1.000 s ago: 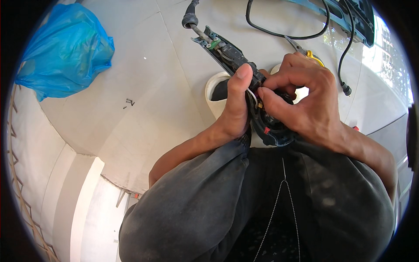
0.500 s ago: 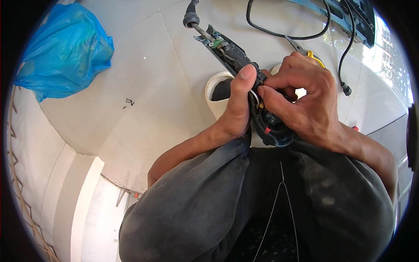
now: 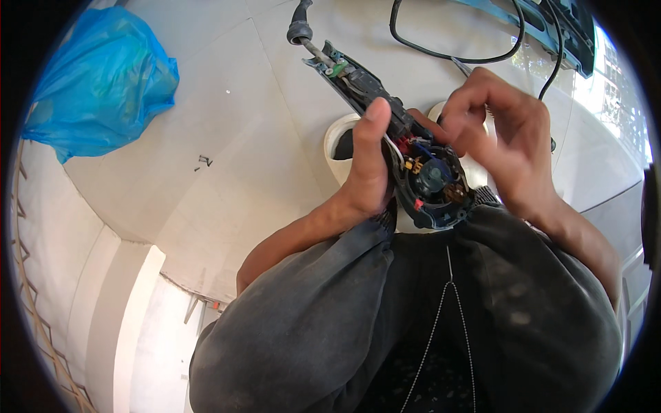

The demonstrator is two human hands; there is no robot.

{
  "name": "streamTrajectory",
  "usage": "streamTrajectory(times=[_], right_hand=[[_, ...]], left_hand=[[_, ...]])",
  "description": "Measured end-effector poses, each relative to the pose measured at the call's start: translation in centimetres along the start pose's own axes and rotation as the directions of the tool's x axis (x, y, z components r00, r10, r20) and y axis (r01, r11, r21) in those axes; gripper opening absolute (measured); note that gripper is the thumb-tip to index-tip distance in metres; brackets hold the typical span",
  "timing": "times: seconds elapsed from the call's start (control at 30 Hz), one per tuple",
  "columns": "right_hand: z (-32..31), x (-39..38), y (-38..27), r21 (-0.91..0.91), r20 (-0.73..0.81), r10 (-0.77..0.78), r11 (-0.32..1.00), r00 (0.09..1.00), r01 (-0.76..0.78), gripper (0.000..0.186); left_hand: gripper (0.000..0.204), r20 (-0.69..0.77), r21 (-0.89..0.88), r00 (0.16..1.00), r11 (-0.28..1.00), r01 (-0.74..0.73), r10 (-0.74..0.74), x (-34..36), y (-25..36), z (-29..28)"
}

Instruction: The person repairs a power tool by hand, using a multimeter and pliers to manipulate wires and internal components. They briefly place the tool into a bucket before returning to sit on the floor and continuing the work with pliers.

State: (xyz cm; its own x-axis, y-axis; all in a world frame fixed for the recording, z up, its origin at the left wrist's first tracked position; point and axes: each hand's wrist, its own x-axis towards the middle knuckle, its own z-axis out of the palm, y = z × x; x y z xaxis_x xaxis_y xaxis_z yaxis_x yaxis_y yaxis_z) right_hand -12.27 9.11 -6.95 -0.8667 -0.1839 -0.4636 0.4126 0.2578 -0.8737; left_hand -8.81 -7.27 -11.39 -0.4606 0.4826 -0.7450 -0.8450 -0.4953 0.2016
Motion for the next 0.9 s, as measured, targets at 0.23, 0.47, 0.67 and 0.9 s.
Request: streamTrajectory(times=[0.23, 0.47, 0.67, 0.9], right_hand=[[-2.8, 0.0, 6.4, 0.519, 0.111, 0.331, 0.785, 0.937, -0.338, 0.026], [-1.4, -2.6, 5.4, -0.088, 0.477, 0.121, 0.992, 0.871, -0.089, 0.092], [1.2, -1.4, 7.0, -0.312, 0.313, 0.057, 0.949, 0.948, 0.046, 0.073], [0.1, 0.4, 1.9, -0.229, 0.280, 0.033, 0.973, 0.959, 0.033, 0.066]], left_hand=[[0.090, 0.022, -0.002, 0.998, 0.998, -0.063, 0.063, 0.9, 0.5, -0.5], [0.081, -0.062, -0.117, 0.983, 0.976, -0.181, 0.175, 1.4, 1.5, -2.0], [0.078, -0.106, -0.052, 0.974, 0.978, -0.204, 0.198, 1.9, 1.5, -2.8], [0.076, 0.029, 0.156, 0.947, 0.934, -0.320, 0.320, -0.4, 5.4, 0.0]])
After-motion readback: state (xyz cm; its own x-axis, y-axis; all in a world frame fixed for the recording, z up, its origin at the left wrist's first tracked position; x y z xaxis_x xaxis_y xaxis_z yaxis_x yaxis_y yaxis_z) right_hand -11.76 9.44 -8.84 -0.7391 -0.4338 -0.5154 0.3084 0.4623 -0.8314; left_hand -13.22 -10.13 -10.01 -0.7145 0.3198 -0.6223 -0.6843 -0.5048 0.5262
